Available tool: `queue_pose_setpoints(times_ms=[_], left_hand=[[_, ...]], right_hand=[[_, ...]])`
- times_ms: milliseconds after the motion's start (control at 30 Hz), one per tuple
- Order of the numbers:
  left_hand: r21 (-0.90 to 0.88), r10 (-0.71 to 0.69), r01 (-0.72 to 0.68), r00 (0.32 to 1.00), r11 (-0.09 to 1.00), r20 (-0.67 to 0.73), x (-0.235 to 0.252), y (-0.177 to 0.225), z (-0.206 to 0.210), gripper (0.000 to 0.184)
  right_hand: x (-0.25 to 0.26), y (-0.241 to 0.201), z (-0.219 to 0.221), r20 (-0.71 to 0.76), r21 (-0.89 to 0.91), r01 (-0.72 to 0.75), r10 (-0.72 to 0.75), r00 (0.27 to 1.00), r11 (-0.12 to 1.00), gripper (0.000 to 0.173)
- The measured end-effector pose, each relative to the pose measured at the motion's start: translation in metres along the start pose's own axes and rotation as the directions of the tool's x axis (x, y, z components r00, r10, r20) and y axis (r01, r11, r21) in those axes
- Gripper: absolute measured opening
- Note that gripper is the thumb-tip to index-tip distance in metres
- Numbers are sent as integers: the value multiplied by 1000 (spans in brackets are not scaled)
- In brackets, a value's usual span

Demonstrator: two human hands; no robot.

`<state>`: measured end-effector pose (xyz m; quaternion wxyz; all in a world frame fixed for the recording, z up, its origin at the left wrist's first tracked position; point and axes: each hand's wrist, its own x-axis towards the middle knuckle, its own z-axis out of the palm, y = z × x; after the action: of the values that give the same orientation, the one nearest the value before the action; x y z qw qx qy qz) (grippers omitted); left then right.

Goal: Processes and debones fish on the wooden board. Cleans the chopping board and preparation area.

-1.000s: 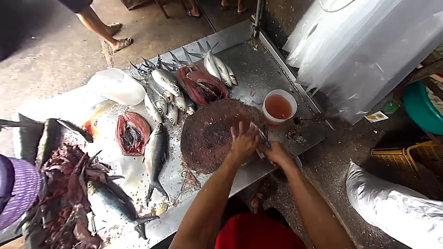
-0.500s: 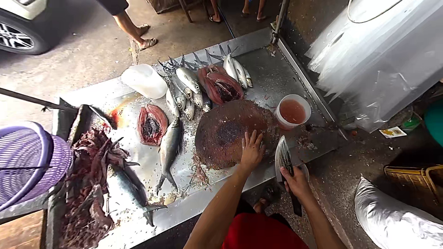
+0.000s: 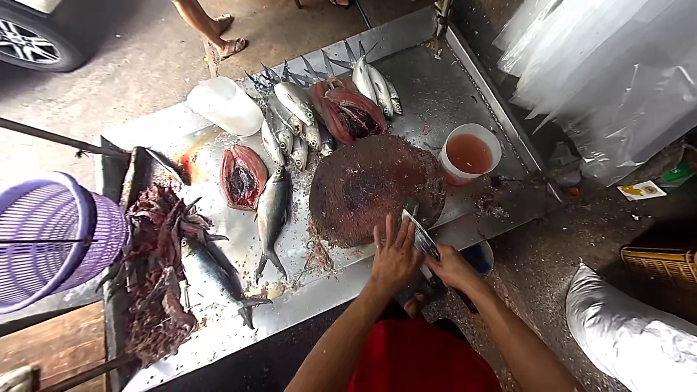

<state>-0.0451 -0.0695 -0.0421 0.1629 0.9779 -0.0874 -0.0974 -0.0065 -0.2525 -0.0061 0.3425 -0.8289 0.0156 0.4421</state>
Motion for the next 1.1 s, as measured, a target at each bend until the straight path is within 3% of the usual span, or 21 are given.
queue_pose_setpoints(times_ms=[100, 233, 333, 400, 467, 567, 700, 767, 867, 933, 1033, 1100], left_hand=[[-2, -43, 43, 999, 999, -12, 2, 18, -6, 75], [10, -68, 68, 992, 998, 108, 79, 0, -17, 68], [20, -71, 72, 997, 997, -9, 19, 17, -4, 73], [8, -71, 72, 996, 997, -61, 7, 23, -8, 76], [-20, -70, 71, 997, 997, 18, 31, 17, -16, 75], [-5, -61, 62, 991, 998, 119, 85, -4, -22, 72], [-2, -89, 89, 996, 996, -24, -3, 25, -11, 80], [-8, -91, 91, 995, 996, -35, 9, 27, -12, 83], [-33, -89, 92, 992, 995, 90, 80, 9, -21, 76], [-6, -80, 81, 991, 997, 103, 63, 10, -20, 77], [-25, -80, 80, 997, 996, -1, -13, 29, -12, 81], [-25, -69, 69, 998, 997, -1, 21, 23, -15, 78]], right_hand=[[2, 1, -31, 117, -85, 13, -3, 993, 996, 54], [46, -23, -40, -96, -28, 2, -5, 995, 1000, 48], [6, -6, -9, -16, -3, 1, -1, 1000, 1000, 45], [-2, -6, -23, 45, -93, 26, -22, 999, 995, 48], [14, -16, -39, 54, -94, -9, 14, 998, 996, 50], [48, -32, -35, -90, 21, -33, 35, 995, 999, 43], [-6, -7, -14, 82, -70, -8, 14, 997, 997, 43], [6, -6, -34, 107, -126, 14, 0, 994, 992, 45], [44, -26, -48, -67, -72, -11, 6, 998, 997, 46], [29, -24, -33, -57, -48, -36, 33, 998, 998, 45], [-12, -4, -20, 151, -86, -36, 49, 987, 996, 46], [15, -11, -40, 101, -111, -24, 35, 994, 994, 48]])
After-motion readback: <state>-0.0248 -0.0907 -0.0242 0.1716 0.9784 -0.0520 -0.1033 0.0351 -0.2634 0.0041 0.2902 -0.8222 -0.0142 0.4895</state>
